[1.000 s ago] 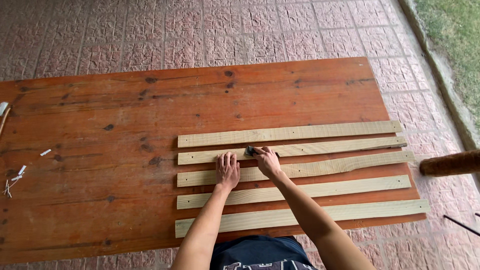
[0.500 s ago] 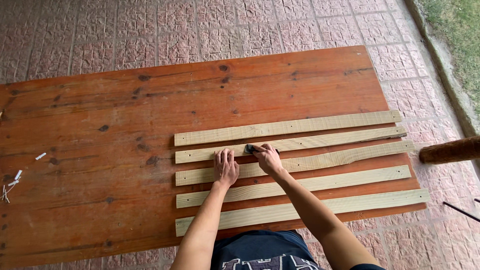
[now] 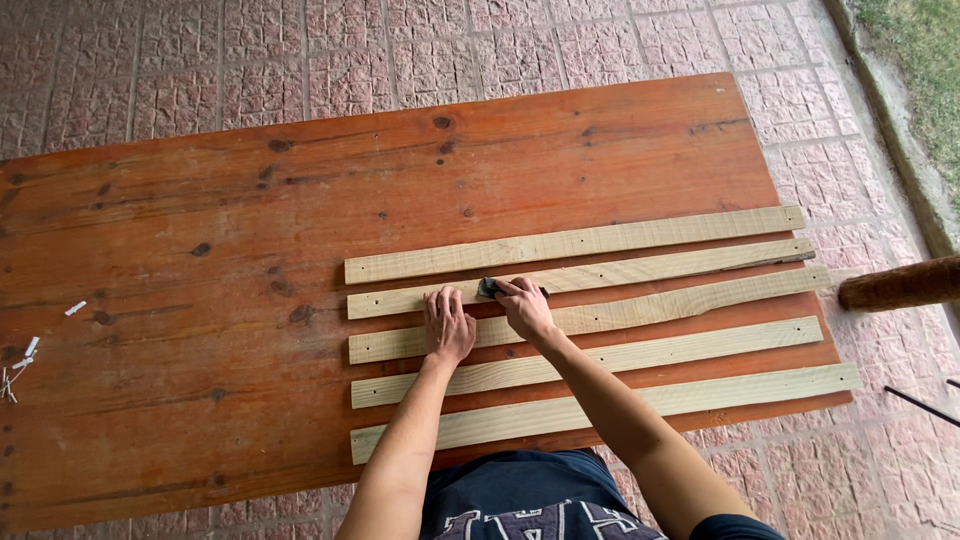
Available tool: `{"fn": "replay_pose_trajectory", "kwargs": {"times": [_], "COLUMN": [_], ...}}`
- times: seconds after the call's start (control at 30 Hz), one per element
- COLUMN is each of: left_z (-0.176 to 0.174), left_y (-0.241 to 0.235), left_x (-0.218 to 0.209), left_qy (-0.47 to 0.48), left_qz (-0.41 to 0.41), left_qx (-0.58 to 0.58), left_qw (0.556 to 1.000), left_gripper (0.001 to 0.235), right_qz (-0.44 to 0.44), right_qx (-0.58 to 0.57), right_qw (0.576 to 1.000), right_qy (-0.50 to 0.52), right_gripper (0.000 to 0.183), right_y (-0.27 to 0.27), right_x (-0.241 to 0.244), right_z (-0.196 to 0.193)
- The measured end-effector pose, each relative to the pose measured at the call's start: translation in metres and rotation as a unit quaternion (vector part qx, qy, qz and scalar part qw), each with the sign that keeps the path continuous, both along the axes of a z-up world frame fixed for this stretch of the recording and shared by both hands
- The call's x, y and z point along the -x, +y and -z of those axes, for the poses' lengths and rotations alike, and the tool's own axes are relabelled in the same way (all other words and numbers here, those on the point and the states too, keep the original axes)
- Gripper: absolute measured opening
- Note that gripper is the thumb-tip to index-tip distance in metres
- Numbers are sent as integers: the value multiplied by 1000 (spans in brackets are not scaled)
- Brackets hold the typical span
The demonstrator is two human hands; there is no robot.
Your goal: The person sands the surfaces of several long wooden planks laid out on a workbench using a sanding block. The person moves the sanding block back and forth along the length of each plank repeatedly.
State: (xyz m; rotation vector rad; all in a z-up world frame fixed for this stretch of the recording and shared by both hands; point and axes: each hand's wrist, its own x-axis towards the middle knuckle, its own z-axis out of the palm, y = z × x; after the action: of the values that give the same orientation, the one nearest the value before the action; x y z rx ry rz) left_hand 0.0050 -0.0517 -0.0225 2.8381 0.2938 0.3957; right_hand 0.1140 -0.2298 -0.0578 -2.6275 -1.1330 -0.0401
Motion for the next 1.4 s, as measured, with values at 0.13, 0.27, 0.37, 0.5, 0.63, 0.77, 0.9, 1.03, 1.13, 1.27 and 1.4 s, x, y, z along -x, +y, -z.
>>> {"fn": "replay_pose_trajectory", "kwargs": {"times": [0.13,0.27,0.37,0.5,0.63,0.77,0.9,1.03,1.13,1.27,1.4], "left_z": [0,2,2,-5,-14,-10,-14,-21,-29,-33,-43], "left_y": [1,1,1,1,-1,-3,-6,-21,-35,-37,-35], "left_x": [0,-1,3,1,2,4,5,4,8,9,10], "left_qy": [-1,-16,-22,-19,-12,-4,-9,-17,20,64,116], "left_qz": [2,4,3,4,1,27,61,86,87,76,84], "left_qx": [11,12,9,9,1,-28,-34,-13,-7,-12,45], "left_qw": [1000,1000,1000,1000,1000,999,998,996,996,995,989], "left_gripper": [51,52,53,52,47,47,59,61,65,62,57], "right_qz": [-6,22,43,50,11,-9,25,46,55,53,41], "right_qx": [-8,6,3,-21,-37,-39,-23,-24,-24,-5,-15], "right_qw": [1000,1000,999,998,997,999,999,999,998,998,999], "right_qy": [9,-2,-20,-39,-60,-33,3,-9,-20,-23,-23], "right_gripper": [35,33,30,26,21,27,32,29,32,35,36], "right_y": [-14,-29,-30,-14,0,-12,-35,-33,-20,-13,-25], "right_x": [-1,-13,-17,-19,-6,-1,-2,-10,-10,1,11], "right_z": [-3,-6,-15,-7,-16,-17,-31,-24,-22,-29,-34]}}
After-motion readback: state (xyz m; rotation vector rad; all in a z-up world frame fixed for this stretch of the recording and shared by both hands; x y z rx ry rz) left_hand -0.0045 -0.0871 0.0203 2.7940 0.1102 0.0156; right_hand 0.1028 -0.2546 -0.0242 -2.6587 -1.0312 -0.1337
